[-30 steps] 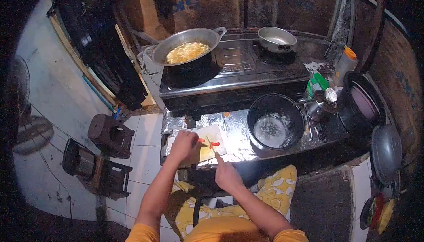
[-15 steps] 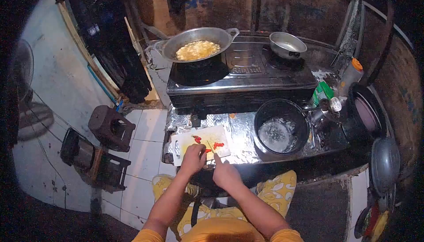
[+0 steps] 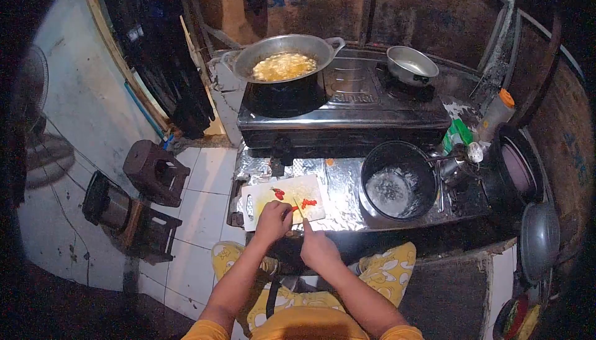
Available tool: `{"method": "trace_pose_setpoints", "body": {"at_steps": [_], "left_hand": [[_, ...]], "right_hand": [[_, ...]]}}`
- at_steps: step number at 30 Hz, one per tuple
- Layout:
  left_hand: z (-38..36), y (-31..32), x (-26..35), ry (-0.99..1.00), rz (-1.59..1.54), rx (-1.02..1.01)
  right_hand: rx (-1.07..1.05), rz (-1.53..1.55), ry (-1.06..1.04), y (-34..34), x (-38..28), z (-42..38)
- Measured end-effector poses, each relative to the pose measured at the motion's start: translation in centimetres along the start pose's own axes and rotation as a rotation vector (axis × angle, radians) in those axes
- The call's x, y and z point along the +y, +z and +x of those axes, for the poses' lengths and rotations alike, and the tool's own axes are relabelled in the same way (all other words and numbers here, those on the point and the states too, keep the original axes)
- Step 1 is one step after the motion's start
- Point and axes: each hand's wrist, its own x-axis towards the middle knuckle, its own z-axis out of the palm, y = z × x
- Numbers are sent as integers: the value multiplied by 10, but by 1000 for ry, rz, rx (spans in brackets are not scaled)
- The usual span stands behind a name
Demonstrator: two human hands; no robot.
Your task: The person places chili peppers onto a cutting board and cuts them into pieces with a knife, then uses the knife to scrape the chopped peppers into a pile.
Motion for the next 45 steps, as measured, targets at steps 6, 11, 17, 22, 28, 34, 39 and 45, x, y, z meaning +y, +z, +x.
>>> {"method": "trace_pose_setpoints", "body": {"at_steps": [6, 11, 17, 22, 28, 34, 39, 45], "left_hand": [[2, -2, 4, -8, -12, -6], [2, -1, 1, -1, -5, -4], [3, -1, 1, 17, -32, 3], [3, 0, -1, 23, -26, 0], [4, -1, 3, -4, -35, 16], [3, 0, 0, 26, -34, 26], [3, 0, 1, 33, -45, 41], [2, 0, 0, 26, -39, 26]], "right_hand": [[-15, -35, -15, -12, -2, 4], [66, -66, -51, -7, -1, 4], [47, -15, -52, 0, 6, 6], [178, -60, -133, 27, 23, 7], [236, -19, -119, 61, 36, 15], [184, 6, -90, 49, 28, 17], [67, -41, -46, 3, 7, 16], [24, -37, -56, 10, 10, 14]]}}
